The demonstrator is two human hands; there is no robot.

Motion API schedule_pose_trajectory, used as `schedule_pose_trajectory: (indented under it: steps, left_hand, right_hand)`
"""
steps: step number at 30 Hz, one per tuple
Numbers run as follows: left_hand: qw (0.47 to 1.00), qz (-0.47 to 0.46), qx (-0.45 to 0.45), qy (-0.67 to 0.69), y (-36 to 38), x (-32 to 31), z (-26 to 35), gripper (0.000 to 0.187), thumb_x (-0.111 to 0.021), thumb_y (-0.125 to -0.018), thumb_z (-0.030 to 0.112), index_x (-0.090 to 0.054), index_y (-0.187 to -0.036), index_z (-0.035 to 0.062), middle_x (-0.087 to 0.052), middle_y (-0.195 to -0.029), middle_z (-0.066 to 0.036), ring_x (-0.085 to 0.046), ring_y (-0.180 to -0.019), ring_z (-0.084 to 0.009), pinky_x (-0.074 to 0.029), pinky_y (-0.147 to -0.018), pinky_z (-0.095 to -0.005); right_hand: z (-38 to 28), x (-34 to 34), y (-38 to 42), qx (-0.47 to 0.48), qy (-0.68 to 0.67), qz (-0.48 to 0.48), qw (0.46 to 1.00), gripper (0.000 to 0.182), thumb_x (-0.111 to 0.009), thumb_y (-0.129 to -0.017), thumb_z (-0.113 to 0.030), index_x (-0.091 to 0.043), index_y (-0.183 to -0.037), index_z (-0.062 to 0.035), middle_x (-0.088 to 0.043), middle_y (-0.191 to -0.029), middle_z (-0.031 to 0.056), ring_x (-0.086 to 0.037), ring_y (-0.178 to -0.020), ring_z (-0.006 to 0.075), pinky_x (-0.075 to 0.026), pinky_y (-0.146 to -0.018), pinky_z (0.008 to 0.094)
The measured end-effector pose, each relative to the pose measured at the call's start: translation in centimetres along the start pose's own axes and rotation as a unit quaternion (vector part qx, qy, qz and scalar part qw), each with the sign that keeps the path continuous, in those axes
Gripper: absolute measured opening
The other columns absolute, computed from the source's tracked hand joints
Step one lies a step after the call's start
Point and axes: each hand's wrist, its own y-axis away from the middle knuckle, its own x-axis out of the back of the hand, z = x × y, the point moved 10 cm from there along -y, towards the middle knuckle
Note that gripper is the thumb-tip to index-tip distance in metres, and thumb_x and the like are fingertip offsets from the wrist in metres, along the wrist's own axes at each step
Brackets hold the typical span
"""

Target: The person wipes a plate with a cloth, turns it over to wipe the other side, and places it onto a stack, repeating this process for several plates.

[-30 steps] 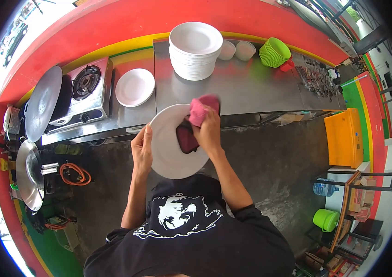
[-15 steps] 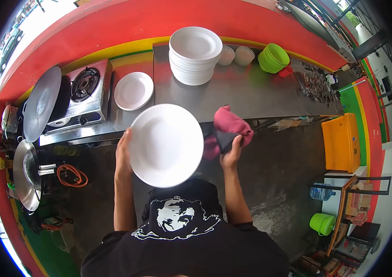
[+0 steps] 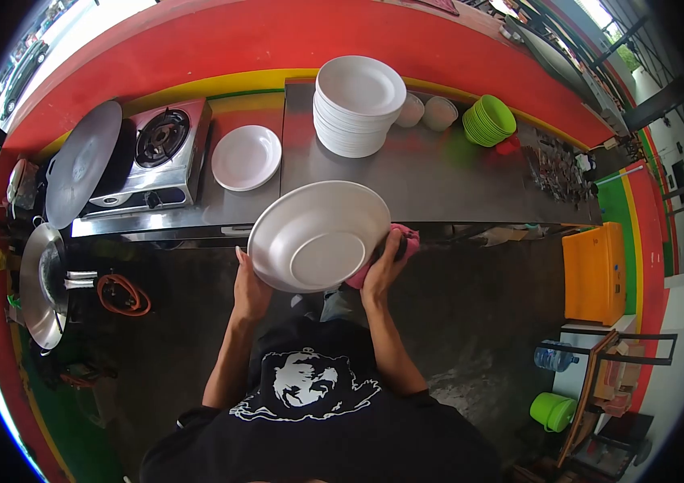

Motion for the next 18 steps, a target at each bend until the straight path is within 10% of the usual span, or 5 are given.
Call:
schedule_pose_trajectory:
  steps: [2,3,14,18]
  left_hand:
    - [0.991,-0.013,-0.055,-0.123,0.1,1.3,0.3,0.057,-0.030,-0.107,0.050,-0.060,-0.117,0.0027,-0.064,-0.107,-0.003,-0.058,-0.097,-0.0094,-0.045,-0.088,-0.0262]
    - [0.981,0.060,-0.117,-0.142,0.5,-0.8,3.6,0.051,-0.034,-0.109,0.039,-0.061,-0.086,0.0025,-0.052,-0.073,0.006,-0.041,-0.069,-0.0017,-0.033,-0.058,-0.0230]
    - [0.914,-0.038,-0.059,-0.399,-0.2,-6.1,4.3,0.046,-0.045,-0.107,0.033,-0.064,-0.089,-0.0047,-0.048,-0.056,-0.006,-0.038,-0.057,-0.0070,-0.037,-0.051,-0.0304]
    - [0.909,-0.116,-0.115,-0.384,0.0,-8.3,3.2,0.036,-0.046,-0.106,0.026,-0.065,-0.096,-0.0034,-0.057,-0.064,-0.020,-0.044,-0.061,-0.0102,-0.046,-0.059,-0.0331]
  right_hand:
    - [0.9,-0.4,0.4,-0.028,0.020,-0.018,0.999,0.031,-0.050,-0.104,-0.036,-0.053,-0.103,-0.0054,-0.055,-0.099,0.0015,-0.051,-0.095,0.0114,-0.043,-0.089,0.0306]
    - [1.2,-0.6,0.7,-0.041,0.029,-0.025,0.998,0.030,-0.051,-0.104,-0.035,-0.053,-0.104,-0.0049,-0.055,-0.099,0.0020,-0.051,-0.096,0.0118,-0.042,-0.090,0.0309]
    - [-5.7,-7.2,5.5,0.177,0.189,-0.211,0.943,0.052,-0.060,-0.095,-0.023,-0.048,-0.138,0.0039,-0.041,-0.152,0.0212,-0.037,-0.143,0.0334,-0.028,-0.116,0.0442]
    - [-7.7,-10.6,11.0,0.333,0.341,-0.321,0.818,0.068,-0.068,-0.085,-0.026,-0.046,-0.144,0.0004,-0.043,-0.151,0.0192,-0.036,-0.142,0.0384,-0.027,-0.116,0.0499]
